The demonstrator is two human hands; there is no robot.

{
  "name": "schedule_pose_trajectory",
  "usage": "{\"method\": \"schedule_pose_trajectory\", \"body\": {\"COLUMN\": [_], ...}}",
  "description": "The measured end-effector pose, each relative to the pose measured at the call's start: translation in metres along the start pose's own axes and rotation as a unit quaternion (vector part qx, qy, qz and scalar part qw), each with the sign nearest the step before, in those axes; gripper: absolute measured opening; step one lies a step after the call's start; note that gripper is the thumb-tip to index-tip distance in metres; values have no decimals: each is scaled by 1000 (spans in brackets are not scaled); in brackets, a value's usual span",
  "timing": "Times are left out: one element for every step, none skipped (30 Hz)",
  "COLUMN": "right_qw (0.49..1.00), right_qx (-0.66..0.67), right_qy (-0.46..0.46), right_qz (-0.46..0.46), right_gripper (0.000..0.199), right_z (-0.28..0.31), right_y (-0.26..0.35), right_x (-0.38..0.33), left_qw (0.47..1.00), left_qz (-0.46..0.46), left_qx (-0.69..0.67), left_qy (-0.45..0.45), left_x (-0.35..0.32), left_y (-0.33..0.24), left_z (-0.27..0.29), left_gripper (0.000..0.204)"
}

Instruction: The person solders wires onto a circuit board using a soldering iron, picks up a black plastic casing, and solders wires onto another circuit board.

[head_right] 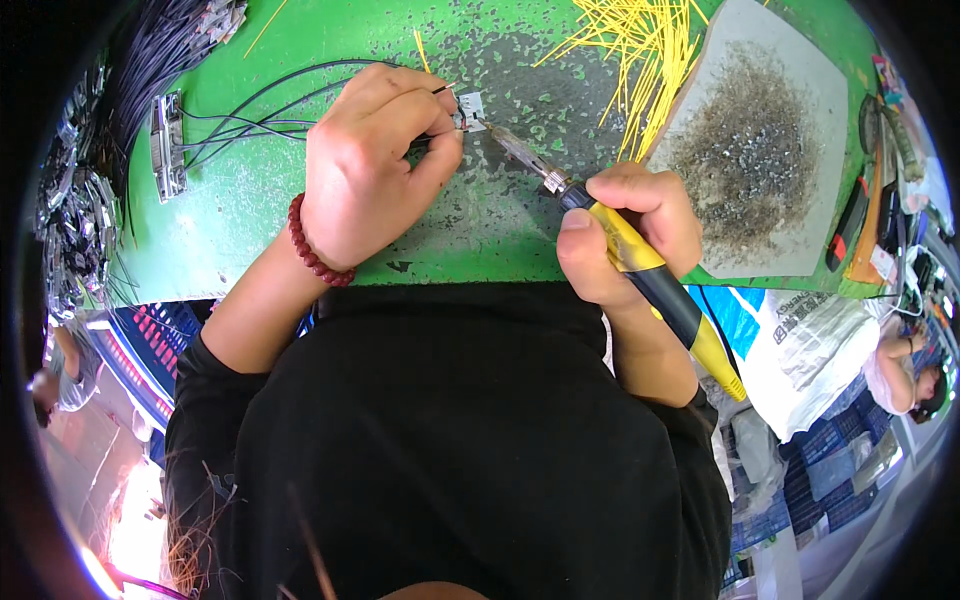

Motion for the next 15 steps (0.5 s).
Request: {"method": "schedule_pose_trajectory", "body": {"right_qw": [1000,1000,1000,1000,1000,1000,1000,1000,1000,1000,1000,1000,1000,1000,1000], "right_qx": [-2,-3,-4,-3,-2,-2,0,3,2,14,26,26,21,15,15], "right_qy": [0,0,-1,1,3,3,3,3,2,1,1,1,5,10,10], "right_qz": [-1,-3,-3,-7,-10,-10,-6,-3,-4,-8,-13,-14,-16,-18,-18], "right_gripper": [30,30,30,29,29,29,30,30,30,30,31,31,31,31,31], "right_z": [0,1,1,1,1,1,0,0,0,0,0,0,0,0,0], "right_y": [0,1,1,1,1,1,1,1,1,0,0,0,1,0,0], "right_x": [0,0,0,0,0,1,1,1,2,2,2,2,2,2,2], "left_qw": [1000,1000,1000,1000,1000,1000,1000,1000,1000,999,999,998,998,998,997], "left_qz": [0,0,-1,-1,-1,-7,-13,-14,-6,3,3,2,1,2,5], "left_qx": [1,0,-1,-2,-2,-2,-4,-5,-22,-37,-37,-45,-52,-52,-50], "left_qy": [4,4,2,-1,-1,-3,-4,-3,11,26,26,32,38,39,51], "left_x": [0,0,0,0,0,-1,-1,-1,0,0,0,0,1,1,3], "left_y": [0,0,0,0,1,2,2,2,2,3,3,4,4,4,5], "left_z": [0,-1,-1,-1,-1,-1,-2,0,0,1,2,3,3,4,4], "left_gripper": [13,13,12,12,12,10,8,8,10,12,12,12,12,12,11]}}
Point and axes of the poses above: each hand's wrist, its own x-axis towards the middle knuckle, its own z-axis out of the back of the hand, y = z × x, the point moved 6 cm from there along x, towards the middle knuckle, and after that the axes turned 4 degrees about -z, right-handed, at the moved point
